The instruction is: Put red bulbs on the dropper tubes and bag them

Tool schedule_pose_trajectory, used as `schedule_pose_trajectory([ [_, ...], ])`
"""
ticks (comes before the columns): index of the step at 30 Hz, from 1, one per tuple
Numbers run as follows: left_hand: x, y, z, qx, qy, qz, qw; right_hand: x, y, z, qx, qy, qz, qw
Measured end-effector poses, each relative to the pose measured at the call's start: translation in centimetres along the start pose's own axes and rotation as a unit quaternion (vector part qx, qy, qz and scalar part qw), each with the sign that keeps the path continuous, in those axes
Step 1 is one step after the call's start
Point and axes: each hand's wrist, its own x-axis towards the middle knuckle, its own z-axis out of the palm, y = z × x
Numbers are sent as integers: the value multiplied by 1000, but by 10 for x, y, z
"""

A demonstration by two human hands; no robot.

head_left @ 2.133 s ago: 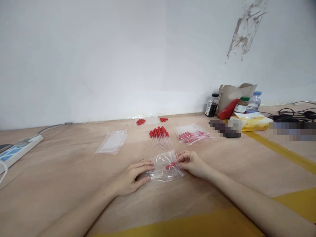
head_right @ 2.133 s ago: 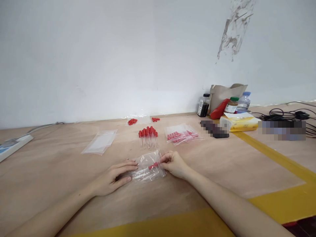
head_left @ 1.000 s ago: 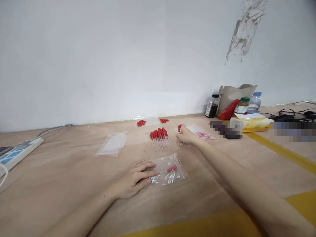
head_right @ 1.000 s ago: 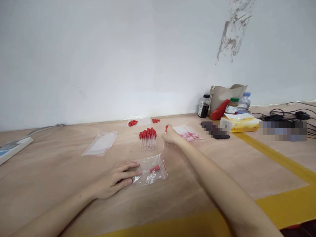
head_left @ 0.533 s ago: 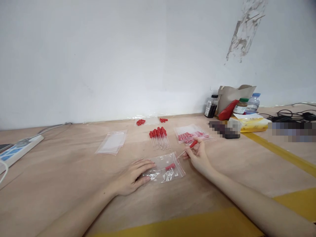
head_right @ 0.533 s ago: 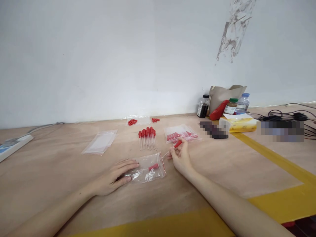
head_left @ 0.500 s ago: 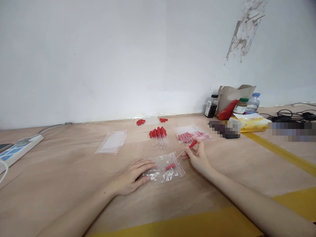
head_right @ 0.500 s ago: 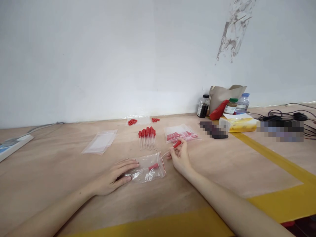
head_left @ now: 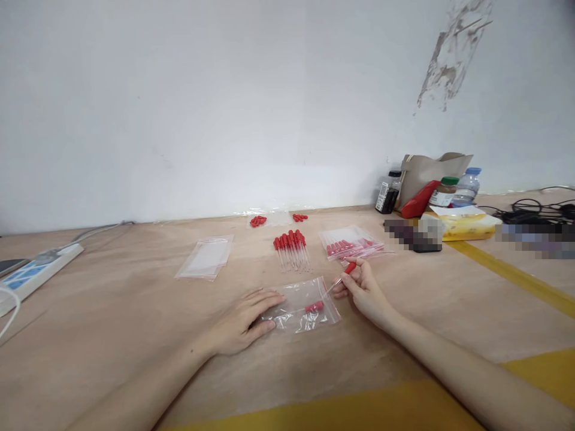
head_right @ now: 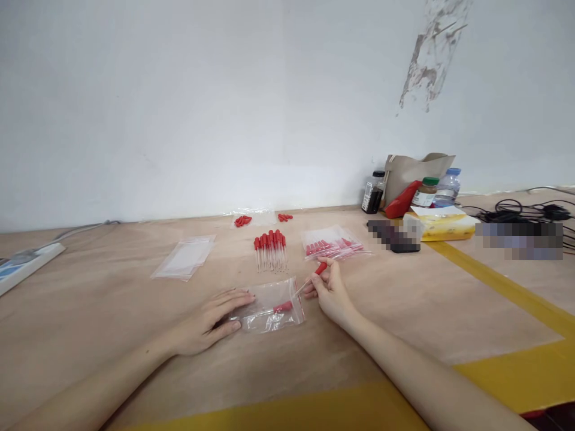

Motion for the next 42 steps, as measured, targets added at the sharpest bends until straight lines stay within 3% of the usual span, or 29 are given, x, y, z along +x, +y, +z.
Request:
schedule_pose_trajectory([
  [7,1,2,-2,-2,-1,-2,1000,-1,-3,1,32,-5,29,999],
  [12,1,1,-1,-4,3,-1,1000,-1,-3,-2,-6,-75,57,996],
  [16,1,1,-1,-7,5,5,1000,-3,-5,-4,-150,-109,-6,983],
  [20,1,1,-2,-5,6,4,1000,-3,-8,-2,-287,-102,-87,948],
  [26,3,3,-3,-14,6,7,1000,3,-3,2,-323,-106,-84,937],
  [30,4,2,-2,-10,1,4,1000,2,-4,5,-326,-141,-100,930],
  [32,4,1,-2,-9,-2,4,1000,0,-8,7,-289,-145,-70,944],
  [37,3,1,-2,-10,-4,0,1000,-2,-20,15,-175,-148,82,970],
  [42,3,2,-2,-18,8,6,1000,-2,-18,22,-166,-130,99,972],
])
